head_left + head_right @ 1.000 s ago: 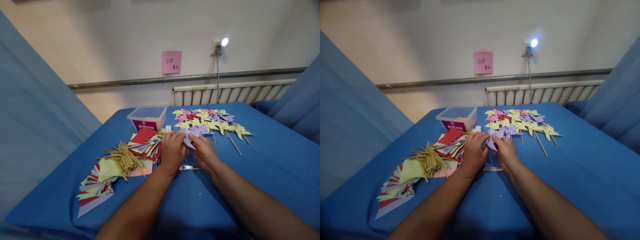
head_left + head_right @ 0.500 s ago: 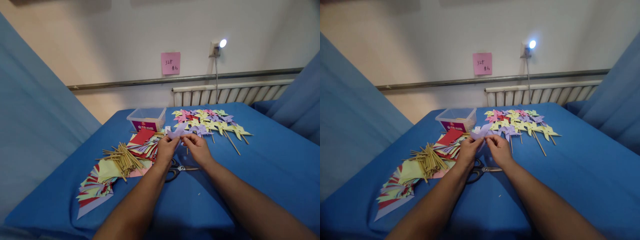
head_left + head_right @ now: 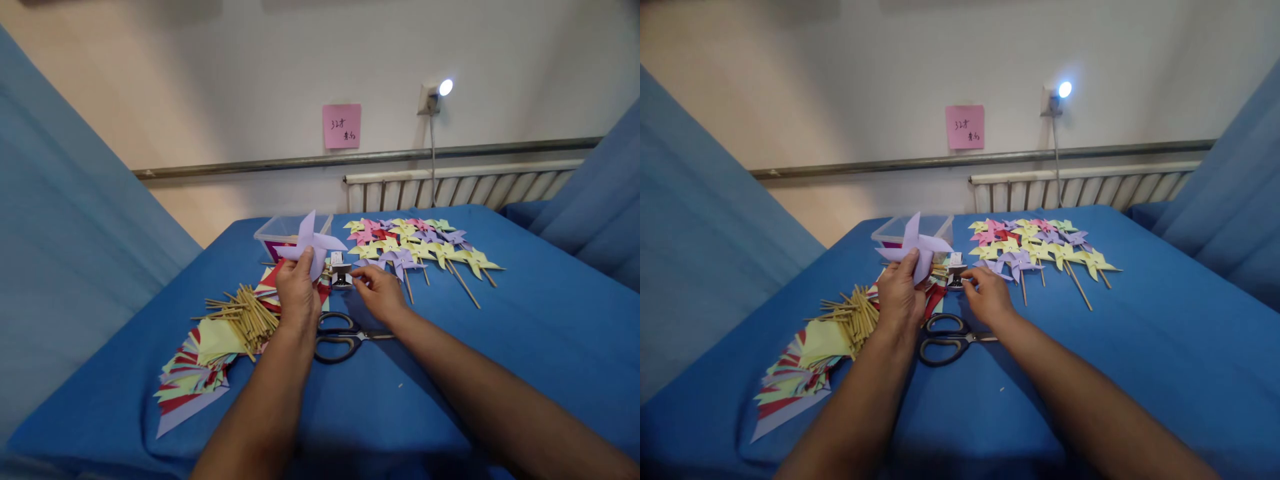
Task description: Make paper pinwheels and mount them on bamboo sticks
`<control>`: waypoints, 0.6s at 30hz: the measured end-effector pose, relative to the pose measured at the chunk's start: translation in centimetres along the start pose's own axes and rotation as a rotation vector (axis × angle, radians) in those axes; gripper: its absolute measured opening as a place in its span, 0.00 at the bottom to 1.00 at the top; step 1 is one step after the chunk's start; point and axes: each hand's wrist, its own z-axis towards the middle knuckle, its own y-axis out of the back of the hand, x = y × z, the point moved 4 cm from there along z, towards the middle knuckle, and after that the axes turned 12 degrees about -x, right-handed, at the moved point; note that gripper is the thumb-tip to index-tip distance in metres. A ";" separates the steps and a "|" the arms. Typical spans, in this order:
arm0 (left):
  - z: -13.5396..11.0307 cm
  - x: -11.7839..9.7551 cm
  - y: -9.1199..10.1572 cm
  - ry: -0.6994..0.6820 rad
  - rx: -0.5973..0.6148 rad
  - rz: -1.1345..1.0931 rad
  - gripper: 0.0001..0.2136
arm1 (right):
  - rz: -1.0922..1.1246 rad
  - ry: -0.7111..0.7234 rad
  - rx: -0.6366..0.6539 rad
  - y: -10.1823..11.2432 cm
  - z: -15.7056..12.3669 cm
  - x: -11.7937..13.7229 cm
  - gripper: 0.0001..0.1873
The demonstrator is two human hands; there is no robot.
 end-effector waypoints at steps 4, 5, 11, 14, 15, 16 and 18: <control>0.5 0.1 0.3 -0.064 -0.008 -0.024 0.14 | -0.408 0.269 0.223 -3.0 1.5 3.2 0.11; 0.6 0.1 0.3 -0.073 -0.013 -0.022 0.14 | -0.501 0.314 0.261 -3.8 1.8 3.7 0.12; 0.6 0.4 0.5 -0.043 -0.021 0.011 0.13 | -0.675 0.426 0.344 -7.8 3.1 4.3 0.15; 0.4 0.5 0.6 -0.037 -0.020 0.008 0.13 | -0.675 0.418 0.330 -8.4 3.2 3.9 0.15; 0.4 0.6 0.6 -0.034 -0.018 0.005 0.13 | -0.675 0.407 0.326 -8.5 3.2 3.7 0.15; 0.3 0.6 0.6 -0.031 -0.015 0.001 0.13 | -0.673 0.397 0.322 -8.6 3.1 3.7 0.15; 0.2 0.7 0.5 -0.019 -0.005 -0.003 0.13 | -0.661 0.378 0.305 -8.6 3.1 3.7 0.16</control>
